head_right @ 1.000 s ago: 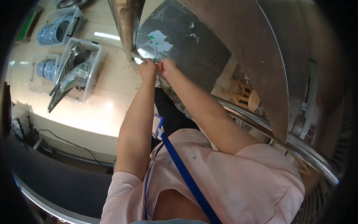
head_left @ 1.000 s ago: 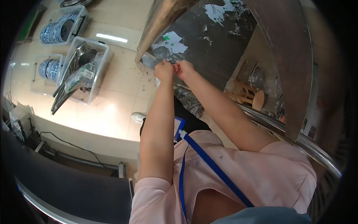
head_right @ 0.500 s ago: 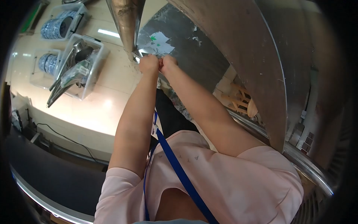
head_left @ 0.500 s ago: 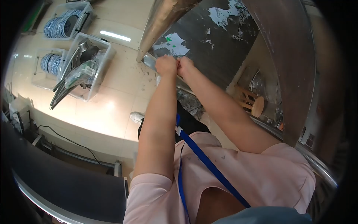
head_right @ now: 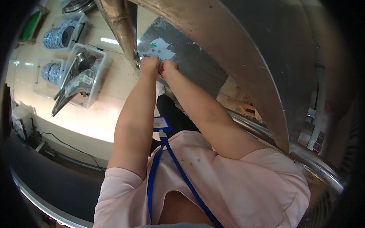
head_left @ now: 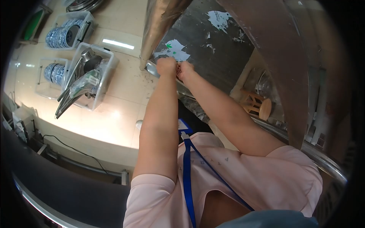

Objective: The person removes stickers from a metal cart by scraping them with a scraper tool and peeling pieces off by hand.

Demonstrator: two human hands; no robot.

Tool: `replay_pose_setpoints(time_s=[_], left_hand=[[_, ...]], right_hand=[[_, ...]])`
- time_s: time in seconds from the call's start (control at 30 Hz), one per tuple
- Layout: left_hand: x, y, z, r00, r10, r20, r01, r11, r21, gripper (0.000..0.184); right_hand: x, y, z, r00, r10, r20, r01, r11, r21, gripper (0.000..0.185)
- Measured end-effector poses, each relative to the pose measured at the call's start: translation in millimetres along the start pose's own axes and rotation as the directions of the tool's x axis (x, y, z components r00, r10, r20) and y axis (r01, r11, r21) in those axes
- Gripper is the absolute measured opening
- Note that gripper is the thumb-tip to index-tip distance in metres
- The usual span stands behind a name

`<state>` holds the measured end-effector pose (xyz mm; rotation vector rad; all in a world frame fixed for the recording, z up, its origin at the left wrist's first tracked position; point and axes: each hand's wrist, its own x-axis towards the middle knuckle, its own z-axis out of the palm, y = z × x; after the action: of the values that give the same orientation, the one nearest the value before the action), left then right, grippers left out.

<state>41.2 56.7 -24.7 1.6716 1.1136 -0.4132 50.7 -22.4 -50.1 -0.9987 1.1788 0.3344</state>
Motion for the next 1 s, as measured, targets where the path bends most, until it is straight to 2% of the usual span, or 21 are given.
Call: replay_pose_setpoints(time_s=[0.07, 0.17, 0.2, 0.27, 0.3, 0.33, 0.43, 0.53, 0.57, 0.6, 0.63, 0.7, 0.8, 1.0], left_hand=[[12, 1, -5, 0.984, -0.066, 0.165, 0.061, 0.997, 0.037, 0.024], [14, 8, -15, 0.968, 0.013, 0.251, -0.058, 0.983, 0.172, 0.023], [7, 14, -19, 0.974, -0.033, 0.224, -0.002, 0.988, 0.154, 0.021], [-11, 27, -29, 0.977, -0.121, 0.174, 0.104, 0.989, 0.104, 0.017], [-8, 25, -28, 0.978, -0.111, 0.178, 0.093, 0.99, 0.109, 0.018], [-3, 22, -24, 0.979, -0.101, 0.18, 0.082, 0.991, 0.11, 0.018], [-3, 21, -23, 0.98, -0.086, 0.182, 0.061, 0.988, 0.138, 0.019], [2, 19, -15, 0.984, -0.081, 0.16, 0.064, 0.992, 0.11, 0.02], [1, 19, -15, 0.982, -0.084, 0.17, 0.065, 0.992, 0.111, 0.021], [-5, 21, -20, 0.979, -0.089, 0.181, 0.069, 0.991, 0.116, 0.021], [-11, 25, -25, 0.978, -0.106, 0.18, 0.086, 0.99, 0.114, 0.021], [-23, 34, -32, 0.975, -0.133, 0.179, 0.114, 0.987, 0.109, 0.022], [-24, 33, -35, 0.979, -0.047, 0.198, 0.014, 0.986, 0.166, 0.023], [-18, 34, -26, 0.991, -0.012, 0.136, -0.017, 0.977, 0.212, 0.026]], right_hand=[[-6, 0, 1, 0.999, 0.032, -0.028, -0.03, 0.997, 0.067, 0.015], [22, 15, 1, 0.995, 0.094, -0.038, -0.086, 0.981, 0.172, 0.02], [34, 17, 3, 0.993, 0.112, -0.033, -0.103, 0.973, 0.207, 0.022], [6, 7, 13, 0.993, 0.017, -0.113, 0.008, 0.975, 0.223, 0.023], [-5, 10, 14, 0.987, -0.017, -0.162, 0.055, 0.971, 0.232, 0.024], [4, 13, 12, 0.987, -0.001, -0.16, 0.037, 0.974, 0.225, 0.024], [18, 12, 2, 0.997, 0.047, -0.068, -0.039, 0.993, 0.115, 0.021], [20, 13, 2, 0.999, 0.039, -0.035, -0.035, 0.993, 0.112, 0.018], [19, 13, 5, 0.997, 0.039, -0.061, -0.032, 0.995, 0.099, 0.008], [16, 13, 7, 0.995, 0.041, -0.089, -0.033, 0.996, 0.087, 0.011], [12, 12, 9, 0.992, 0.043, -0.116, -0.034, 0.996, 0.078, 0.021], [6, 11, 7, 0.995, 0.034, -0.098, -0.024, 0.995, 0.1, 0.02], [5, 9, 10, 0.995, 0.017, -0.098, -0.007, 0.994, 0.107, 0.018], [-2, 9, 12, 0.994, 0.008, -0.114, 0.008, 0.99, 0.141, 0.015]])
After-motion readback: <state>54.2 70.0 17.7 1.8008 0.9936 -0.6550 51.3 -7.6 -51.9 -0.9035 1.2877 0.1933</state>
